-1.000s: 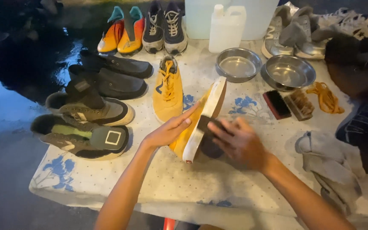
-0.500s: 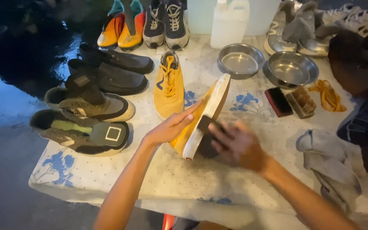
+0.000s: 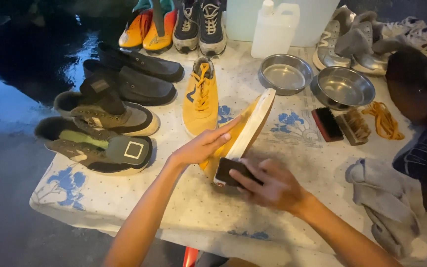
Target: The person scrubs the white midsole of a yellow high-top sneaker with a small brush, repeatedly dipping the brush into a metal bowl of water. They also wipe the shoe with a cloth. Other shoes and cleaning supplies are visible on the table.
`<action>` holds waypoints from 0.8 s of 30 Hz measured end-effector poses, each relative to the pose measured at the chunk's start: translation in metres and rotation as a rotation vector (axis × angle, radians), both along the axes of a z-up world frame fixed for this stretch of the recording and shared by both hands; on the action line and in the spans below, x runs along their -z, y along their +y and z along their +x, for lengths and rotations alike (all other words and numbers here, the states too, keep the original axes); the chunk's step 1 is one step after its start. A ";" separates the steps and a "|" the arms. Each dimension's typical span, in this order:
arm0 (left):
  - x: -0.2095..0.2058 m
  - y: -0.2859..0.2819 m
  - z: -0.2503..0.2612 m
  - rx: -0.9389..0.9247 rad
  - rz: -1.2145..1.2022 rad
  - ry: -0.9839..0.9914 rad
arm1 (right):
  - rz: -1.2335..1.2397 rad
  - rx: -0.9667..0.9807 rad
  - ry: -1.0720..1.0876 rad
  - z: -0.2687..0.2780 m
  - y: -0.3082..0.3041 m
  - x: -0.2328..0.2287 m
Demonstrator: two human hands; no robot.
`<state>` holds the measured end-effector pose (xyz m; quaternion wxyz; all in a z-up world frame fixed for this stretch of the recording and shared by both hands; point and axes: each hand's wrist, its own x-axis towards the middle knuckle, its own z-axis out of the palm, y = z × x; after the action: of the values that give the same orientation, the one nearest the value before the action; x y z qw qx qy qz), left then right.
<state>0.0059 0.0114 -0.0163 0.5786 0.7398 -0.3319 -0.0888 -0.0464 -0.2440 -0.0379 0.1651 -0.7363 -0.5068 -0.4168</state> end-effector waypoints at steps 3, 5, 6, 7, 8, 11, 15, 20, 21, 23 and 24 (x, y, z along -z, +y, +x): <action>-0.008 0.000 -0.003 -0.001 0.014 -0.003 | -0.036 0.118 -0.062 0.020 -0.011 -0.005; -0.010 -0.001 -0.004 -0.004 0.024 -0.005 | -0.007 0.121 -0.063 0.022 -0.009 0.004; -0.013 -0.001 -0.003 -0.007 0.037 -0.011 | 0.024 0.123 -0.067 0.024 -0.009 0.007; -0.013 -0.002 -0.004 -0.009 0.033 -0.012 | 0.021 0.122 -0.068 0.016 -0.005 0.000; -0.013 -0.001 -0.005 -0.009 0.040 -0.007 | 0.014 0.063 -0.032 0.008 -0.001 -0.006; -0.011 0.000 -0.008 -0.015 0.050 0.009 | -0.026 0.085 -0.047 0.015 -0.006 -0.001; -0.022 -0.002 -0.009 -0.033 0.083 0.016 | 0.002 0.218 -0.033 0.033 -0.019 0.002; -0.030 0.000 -0.015 -0.050 0.080 0.035 | 0.142 0.068 0.087 0.038 -0.022 -0.022; -0.035 0.000 -0.016 -0.059 0.105 0.034 | 0.248 0.082 0.070 0.049 -0.026 -0.028; -0.031 0.000 -0.016 -0.058 0.091 0.058 | 0.389 0.105 0.273 0.053 -0.033 -0.041; -0.030 0.000 -0.014 -0.061 0.084 0.081 | 0.535 0.123 0.478 0.056 -0.035 -0.048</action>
<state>-0.0084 0.0112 0.0136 0.5624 0.7690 -0.2813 -0.1148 0.0098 -0.2789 0.0104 0.4404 -0.7729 -0.2814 -0.3598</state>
